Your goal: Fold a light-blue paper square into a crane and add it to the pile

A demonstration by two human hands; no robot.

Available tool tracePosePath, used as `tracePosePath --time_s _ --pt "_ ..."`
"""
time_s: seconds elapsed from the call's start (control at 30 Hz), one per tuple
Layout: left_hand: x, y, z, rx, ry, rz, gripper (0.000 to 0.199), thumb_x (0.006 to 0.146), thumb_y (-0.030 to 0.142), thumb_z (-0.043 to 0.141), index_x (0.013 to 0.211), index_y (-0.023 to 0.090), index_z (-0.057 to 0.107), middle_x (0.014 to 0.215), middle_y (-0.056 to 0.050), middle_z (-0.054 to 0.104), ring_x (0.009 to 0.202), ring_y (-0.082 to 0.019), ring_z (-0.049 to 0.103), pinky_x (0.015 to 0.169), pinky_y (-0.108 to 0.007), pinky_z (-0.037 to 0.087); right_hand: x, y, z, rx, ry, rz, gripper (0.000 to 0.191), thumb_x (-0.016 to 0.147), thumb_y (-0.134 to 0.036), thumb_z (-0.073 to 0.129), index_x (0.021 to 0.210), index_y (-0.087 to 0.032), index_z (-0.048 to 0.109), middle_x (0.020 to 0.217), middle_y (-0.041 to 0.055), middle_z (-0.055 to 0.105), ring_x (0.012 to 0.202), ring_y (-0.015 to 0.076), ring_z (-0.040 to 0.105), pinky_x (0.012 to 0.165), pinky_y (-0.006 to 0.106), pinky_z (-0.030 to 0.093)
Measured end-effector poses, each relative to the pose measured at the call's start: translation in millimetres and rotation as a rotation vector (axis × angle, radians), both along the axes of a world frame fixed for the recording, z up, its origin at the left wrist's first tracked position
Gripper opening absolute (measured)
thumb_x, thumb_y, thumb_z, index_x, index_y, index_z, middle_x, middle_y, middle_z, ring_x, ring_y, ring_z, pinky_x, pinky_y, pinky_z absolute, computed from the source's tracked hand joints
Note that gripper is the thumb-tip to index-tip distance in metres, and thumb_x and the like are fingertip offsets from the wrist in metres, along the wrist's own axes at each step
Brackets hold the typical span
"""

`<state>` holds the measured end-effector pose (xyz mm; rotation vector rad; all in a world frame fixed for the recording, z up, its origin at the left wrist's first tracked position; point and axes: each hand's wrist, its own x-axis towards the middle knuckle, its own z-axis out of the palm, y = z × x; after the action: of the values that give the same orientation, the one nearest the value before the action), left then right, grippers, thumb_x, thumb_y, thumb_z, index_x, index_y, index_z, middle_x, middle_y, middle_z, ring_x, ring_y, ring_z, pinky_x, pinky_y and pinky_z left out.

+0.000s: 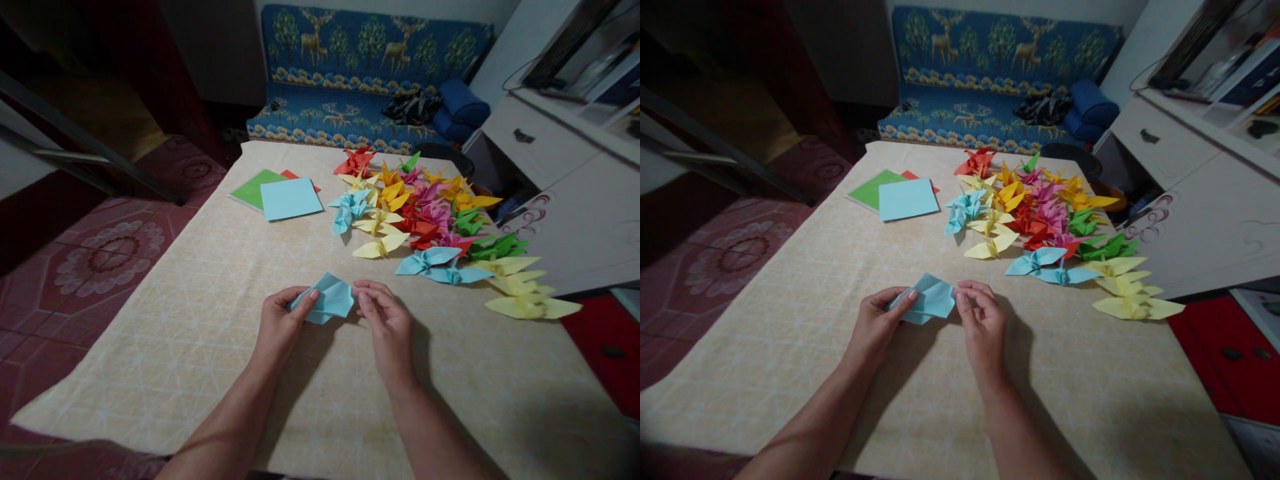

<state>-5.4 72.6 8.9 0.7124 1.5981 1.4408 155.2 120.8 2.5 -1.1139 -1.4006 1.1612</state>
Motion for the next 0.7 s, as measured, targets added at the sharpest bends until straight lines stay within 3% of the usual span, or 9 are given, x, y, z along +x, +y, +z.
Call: tracePosePath --time_s 0.13,0.27,0.7 --pt "1 0 6.5 -0.022 -0.084 -0.039 0.034 0.065 0.044 0.082 0.076 0.012 0.079 0.065 -0.006 0.070 0.057 -0.014 0.056 0.054 -0.023 0.044 5 5 -1.3 -0.197 0.092 0.064 0.023 0.082 -0.040 0.066 0.079 -0.019 0.073 0.096 0.0059 0.068 0.066 0.0123 0.058 0.047 0.019 0.043" --pt "0 -1 7.8 -0.036 -0.114 -0.082 0.033 0.066 0.043 0.082 0.077 0.012 0.078 0.065 -0.006 0.068 0.058 -0.014 0.056 0.055 -0.024 0.045 9 9 0.1 -0.327 0.163 0.108 0.023 0.076 -0.040 0.071 0.075 -0.018 0.073 0.086 0.0053 0.068 0.060 0.0109 0.052 0.042 0.018 0.035" --pt "-2 -2 4.1 -0.039 -0.145 -0.103 0.035 0.068 0.044 0.081 0.081 0.011 0.078 0.066 -0.005 0.068 0.058 -0.013 0.056 0.056 -0.023 0.046 10 9 3.6 -0.295 0.210 0.138 0.015 0.070 -0.033 0.075 0.078 -0.021 0.071 0.085 0.0028 0.069 0.064 0.0120 0.056 0.050 0.020 0.042"
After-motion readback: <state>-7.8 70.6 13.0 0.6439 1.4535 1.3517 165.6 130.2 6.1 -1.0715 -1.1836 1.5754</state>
